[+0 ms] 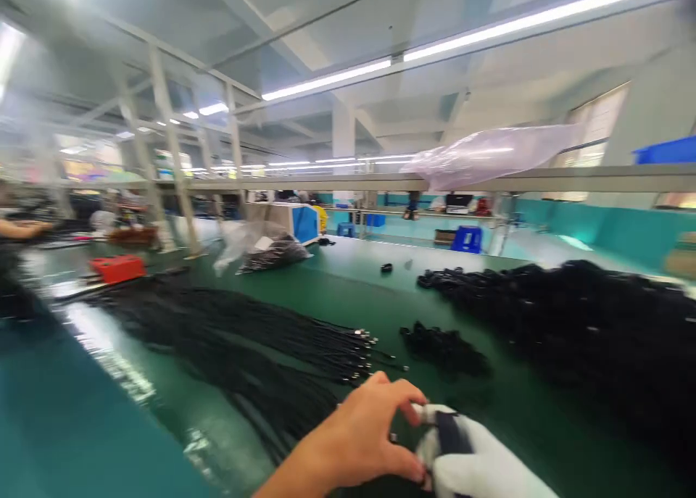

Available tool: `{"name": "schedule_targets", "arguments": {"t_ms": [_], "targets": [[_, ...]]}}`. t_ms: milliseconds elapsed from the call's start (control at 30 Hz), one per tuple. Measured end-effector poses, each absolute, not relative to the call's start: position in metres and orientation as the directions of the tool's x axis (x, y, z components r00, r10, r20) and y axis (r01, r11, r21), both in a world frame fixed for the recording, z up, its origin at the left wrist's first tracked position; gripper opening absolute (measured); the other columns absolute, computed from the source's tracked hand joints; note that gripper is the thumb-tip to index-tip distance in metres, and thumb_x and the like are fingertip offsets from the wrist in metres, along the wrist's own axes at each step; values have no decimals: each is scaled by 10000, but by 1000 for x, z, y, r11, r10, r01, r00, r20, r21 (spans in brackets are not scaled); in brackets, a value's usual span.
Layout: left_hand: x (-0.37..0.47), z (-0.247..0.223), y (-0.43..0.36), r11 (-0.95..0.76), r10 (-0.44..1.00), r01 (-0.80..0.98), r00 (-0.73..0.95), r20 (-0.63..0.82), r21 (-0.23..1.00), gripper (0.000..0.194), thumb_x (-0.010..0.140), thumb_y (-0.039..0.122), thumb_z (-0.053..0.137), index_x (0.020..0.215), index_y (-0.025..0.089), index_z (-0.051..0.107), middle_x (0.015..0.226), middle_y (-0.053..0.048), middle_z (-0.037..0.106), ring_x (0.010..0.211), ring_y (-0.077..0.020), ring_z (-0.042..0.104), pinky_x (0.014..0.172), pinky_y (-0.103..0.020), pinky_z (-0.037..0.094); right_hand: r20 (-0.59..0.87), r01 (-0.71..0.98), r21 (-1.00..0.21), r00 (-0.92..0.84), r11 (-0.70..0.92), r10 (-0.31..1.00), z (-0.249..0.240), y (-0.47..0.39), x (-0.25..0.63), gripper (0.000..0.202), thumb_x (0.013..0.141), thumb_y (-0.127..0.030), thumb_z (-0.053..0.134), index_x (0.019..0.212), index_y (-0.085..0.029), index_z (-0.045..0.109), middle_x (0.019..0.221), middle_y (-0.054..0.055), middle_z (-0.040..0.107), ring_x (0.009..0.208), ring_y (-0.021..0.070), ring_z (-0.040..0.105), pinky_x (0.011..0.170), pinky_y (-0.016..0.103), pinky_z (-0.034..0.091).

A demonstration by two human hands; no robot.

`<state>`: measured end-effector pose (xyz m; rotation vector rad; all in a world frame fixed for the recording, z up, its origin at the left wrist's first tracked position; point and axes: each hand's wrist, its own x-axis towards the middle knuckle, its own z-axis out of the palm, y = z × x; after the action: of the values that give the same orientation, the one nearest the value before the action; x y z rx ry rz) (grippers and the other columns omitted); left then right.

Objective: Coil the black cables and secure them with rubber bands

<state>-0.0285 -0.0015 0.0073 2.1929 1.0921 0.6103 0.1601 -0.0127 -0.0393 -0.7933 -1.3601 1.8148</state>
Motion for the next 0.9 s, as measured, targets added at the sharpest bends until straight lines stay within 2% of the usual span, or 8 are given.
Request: {"name": "schedule_targets", "arguments": {"t_ms": [167, 267, 400, 467, 600, 667, 767, 900], "targets": [[-20, 11, 3, -403, 827, 591, 562, 1, 699, 607, 610, 224, 744, 1170, 335, 539, 1124, 25, 580, 1022, -213, 494, 904, -302, 381, 37, -17, -999, -419, 32, 907, -48, -1, 152, 602, 559, -295, 744, 1114, -183, 538, 752, 3, 592, 579, 126, 517, 576, 282, 462], [-3, 15, -6, -484, 809, 710, 585, -48, 512, 552, 597, 262, 748, 1118, 287, 569, 1032, -12, 595, 985, -241, 503, 829, -333, 435, 158, 141, -968, -307, 209, 939, -57, 6, 152, 492, 477, -264, 812, 921, -194, 611, 783, 19, 590, 717, 186, 551, 789, 384, 472], [10, 23, -1, -528, 811, 813, 568, -137, 245, 541, 509, 268, 777, 1011, 154, 612, 960, -105, 635, 948, -313, 522, 742, -380, 470, 131, 183, -966, -255, 180, 958, -69, 13, 143, 362, 438, -258, 826, 724, -203, 612, 724, 19, 573, 625, 163, 518, 729, 361, 466], [5, 24, 11, -484, 802, 812, 560, -205, 325, 507, 488, 293, 763, 959, 155, 638, 909, -94, 660, 859, -299, 568, 691, -358, 473, 103, 190, -971, -202, 143, 974, -68, 12, 139, 385, 516, -269, 767, 859, -193, 612, 732, 8, 582, 585, 142, 516, 645, 327, 464], [-11, 11, 30, -333, 733, 657, 632, -253, 677, 199, 683, 238, 527, 803, 191, 679, 779, -2, 708, 697, -177, 611, 609, -232, 429, -16, 198, -980, -172, 19, 985, -49, -1, 146, 359, 576, -142, 626, 921, -204, 548, 629, -64, 536, 400, 62, 417, 498, 260, 407], [-13, 1, 28, -308, 792, 678, 571, -214, 667, 207, 705, 200, 459, 693, 198, 666, 672, 19, 697, 651, -160, 605, 593, -225, 409, -35, 36, -999, -306, -25, 952, -38, -8, 152, 365, 533, -83, 637, 861, -206, 536, 681, -56, 567, 413, 59, 453, 508, 252, 413], [-9, -7, 18, -239, 831, 725, 497, -250, 646, 167, 669, 193, 468, 552, 190, 588, 497, 28, 616, 536, -149, 563, 557, -240, 403, 136, -401, -912, -496, -87, 858, -35, -12, 158, 430, 456, -86, 754, 814, -190, 540, 967, 41, 633, 537, 90, 567, 531, 241, 448], [-7, 5, 9, 109, 836, 320, 483, -261, 941, 127, 646, 298, 561, 652, 172, 543, 554, 15, 615, 450, -117, 520, 469, -232, 416, 236, -588, -776, -604, -226, 761, -48, -8, 158, 473, 578, -258, 788, 930, -203, 477, 659, 37, 675, 381, 80, 500, 348, 156, 376]]}}
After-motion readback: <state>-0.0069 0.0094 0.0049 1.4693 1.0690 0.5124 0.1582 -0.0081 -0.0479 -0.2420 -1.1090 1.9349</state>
